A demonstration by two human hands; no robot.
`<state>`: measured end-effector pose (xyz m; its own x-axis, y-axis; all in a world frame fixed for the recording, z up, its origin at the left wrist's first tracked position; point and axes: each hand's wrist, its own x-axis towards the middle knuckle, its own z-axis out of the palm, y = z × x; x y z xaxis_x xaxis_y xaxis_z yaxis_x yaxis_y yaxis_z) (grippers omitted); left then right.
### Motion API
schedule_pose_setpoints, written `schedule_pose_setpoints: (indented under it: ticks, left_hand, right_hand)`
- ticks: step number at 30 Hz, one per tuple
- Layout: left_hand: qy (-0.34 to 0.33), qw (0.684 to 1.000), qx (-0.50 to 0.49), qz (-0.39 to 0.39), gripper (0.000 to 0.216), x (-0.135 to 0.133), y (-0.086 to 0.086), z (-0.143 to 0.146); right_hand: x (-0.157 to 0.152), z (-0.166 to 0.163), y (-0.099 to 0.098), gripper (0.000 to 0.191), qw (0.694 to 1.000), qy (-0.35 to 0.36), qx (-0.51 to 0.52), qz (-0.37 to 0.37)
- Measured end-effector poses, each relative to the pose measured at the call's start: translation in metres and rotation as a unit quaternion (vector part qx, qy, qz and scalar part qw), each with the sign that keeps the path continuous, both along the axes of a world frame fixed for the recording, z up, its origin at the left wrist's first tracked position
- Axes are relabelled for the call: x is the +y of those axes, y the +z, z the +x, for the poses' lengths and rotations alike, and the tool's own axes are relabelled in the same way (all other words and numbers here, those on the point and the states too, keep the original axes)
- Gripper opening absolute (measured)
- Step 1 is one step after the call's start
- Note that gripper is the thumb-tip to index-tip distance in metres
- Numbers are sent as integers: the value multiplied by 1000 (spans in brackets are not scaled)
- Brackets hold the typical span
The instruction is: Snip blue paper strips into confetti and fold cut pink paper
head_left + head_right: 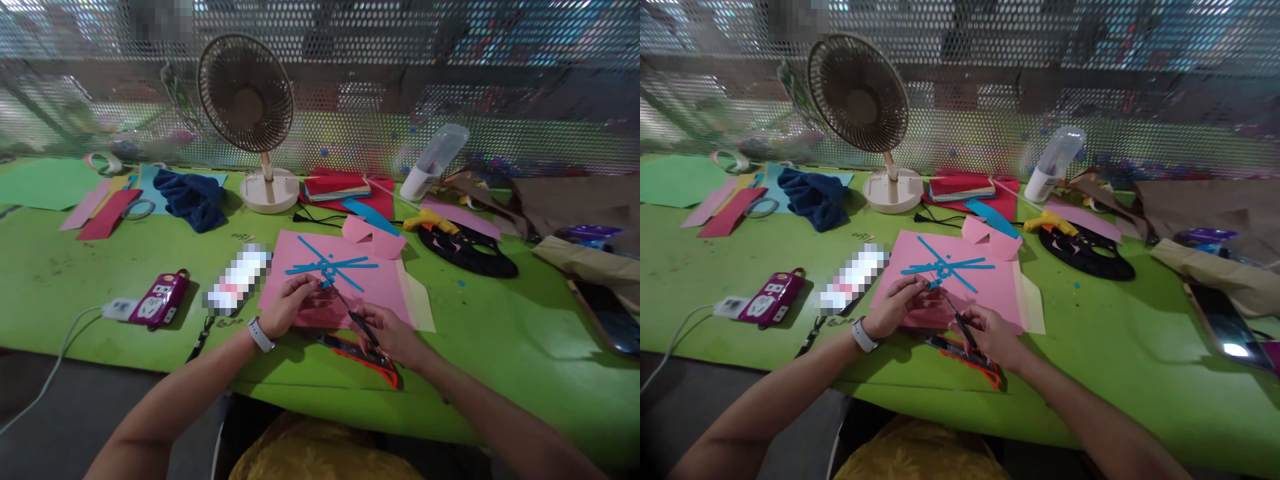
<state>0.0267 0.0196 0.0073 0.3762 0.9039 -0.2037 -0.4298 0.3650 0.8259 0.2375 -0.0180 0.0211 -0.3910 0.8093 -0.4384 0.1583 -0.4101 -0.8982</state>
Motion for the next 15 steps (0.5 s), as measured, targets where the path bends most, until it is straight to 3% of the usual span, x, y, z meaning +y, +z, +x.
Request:
schedule_pose_setpoints:
  ticks: [8,15]
  left_hand:
    - [5,994,93,56,26,-1,5,0]
    - [-2,992,108,65,28,0,6,1]
  right_hand:
    - [1,2,-2,44,1000,5,10,4]
    - [1,3,-5,41,1000,5,17,6]
